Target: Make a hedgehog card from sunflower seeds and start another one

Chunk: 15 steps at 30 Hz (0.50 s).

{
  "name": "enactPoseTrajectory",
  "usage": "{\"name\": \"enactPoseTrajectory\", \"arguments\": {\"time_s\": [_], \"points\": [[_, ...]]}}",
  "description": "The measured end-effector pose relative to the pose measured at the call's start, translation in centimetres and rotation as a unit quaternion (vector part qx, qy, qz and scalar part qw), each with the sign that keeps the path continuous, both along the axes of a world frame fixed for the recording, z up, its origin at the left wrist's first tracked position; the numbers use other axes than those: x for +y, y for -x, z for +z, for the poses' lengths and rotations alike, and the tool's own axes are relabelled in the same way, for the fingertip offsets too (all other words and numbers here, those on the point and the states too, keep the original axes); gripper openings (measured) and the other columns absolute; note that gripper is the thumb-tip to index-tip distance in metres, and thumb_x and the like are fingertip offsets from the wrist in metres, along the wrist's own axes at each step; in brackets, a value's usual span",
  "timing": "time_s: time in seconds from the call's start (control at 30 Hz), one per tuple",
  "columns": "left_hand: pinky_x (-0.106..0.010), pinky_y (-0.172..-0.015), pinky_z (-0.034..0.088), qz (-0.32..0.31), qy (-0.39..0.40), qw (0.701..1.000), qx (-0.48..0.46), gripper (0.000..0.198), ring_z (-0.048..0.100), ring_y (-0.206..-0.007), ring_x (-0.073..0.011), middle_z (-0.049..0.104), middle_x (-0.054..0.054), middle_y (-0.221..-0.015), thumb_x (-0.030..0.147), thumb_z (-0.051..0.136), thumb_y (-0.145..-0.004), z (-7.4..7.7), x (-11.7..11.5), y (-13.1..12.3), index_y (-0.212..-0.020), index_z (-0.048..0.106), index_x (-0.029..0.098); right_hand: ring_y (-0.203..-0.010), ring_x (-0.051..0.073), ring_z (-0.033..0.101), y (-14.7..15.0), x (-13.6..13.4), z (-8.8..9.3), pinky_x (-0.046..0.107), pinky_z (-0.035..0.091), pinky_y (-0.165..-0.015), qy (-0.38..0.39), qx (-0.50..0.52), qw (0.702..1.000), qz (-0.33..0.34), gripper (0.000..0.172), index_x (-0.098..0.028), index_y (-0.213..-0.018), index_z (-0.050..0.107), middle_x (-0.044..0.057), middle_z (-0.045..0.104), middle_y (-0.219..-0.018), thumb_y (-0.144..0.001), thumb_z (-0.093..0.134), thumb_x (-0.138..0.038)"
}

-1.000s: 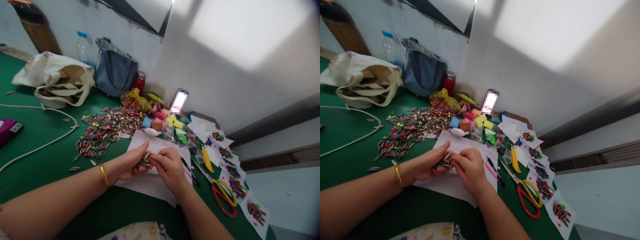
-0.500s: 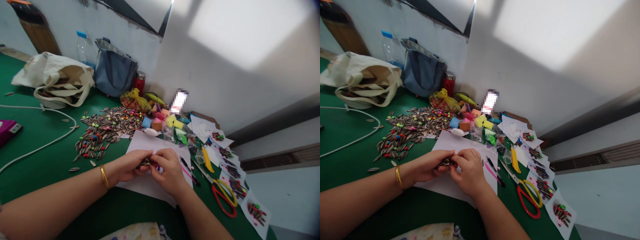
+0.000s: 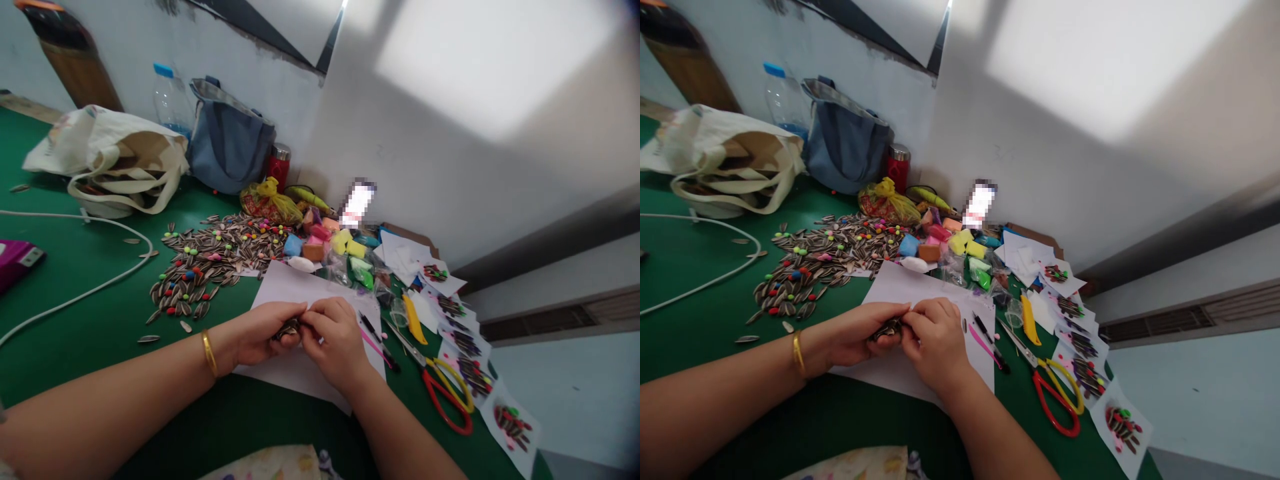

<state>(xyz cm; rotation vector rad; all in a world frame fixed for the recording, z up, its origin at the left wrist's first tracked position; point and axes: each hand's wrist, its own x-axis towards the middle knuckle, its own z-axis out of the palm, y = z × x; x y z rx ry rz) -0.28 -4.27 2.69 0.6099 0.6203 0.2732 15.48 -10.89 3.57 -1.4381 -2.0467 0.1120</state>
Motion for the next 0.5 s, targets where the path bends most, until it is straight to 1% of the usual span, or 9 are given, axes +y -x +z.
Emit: {"name": "enactPoseTrajectory", "arguments": {"time_s": [0.27,0.5], "points": [[-0.015,-0.038,0.013,-0.003,0.001,1.0,0.01,0.03,0.032,-0.04,-0.0041,0.043,0.005,-0.048,0.042,0.063,-0.08,0.29,-0.07,-0.08,-0.071,0.053,0.016,-0.091,0.022,0.054,0.3,0.0,0.16,0.039,0.04,-0.082,0.005,0.012,1.0,-0.012,0.012,-0.023,-0.087,0.069,0.003,0.065,-0.091,-0.079,0.066,-0.014],[-0.016,-0.037,0.014,0.002,-0.006,1.0,0.014,0.031,0.035,-0.04,-0.0047,0.046,0.004,-0.049,0.043,0.063,-0.08,0.25,-0.13,-0.26,-0.07,0.053,0.016,-0.091,0.023,0.054,0.43,-0.02,-0.25,0.04,0.039,-0.081,-0.006,0.008,1.0,-0.024,0.016,-0.023,-0.087,0.068,0.004,0.065,-0.091,-0.078,0.062,-0.011]]}}
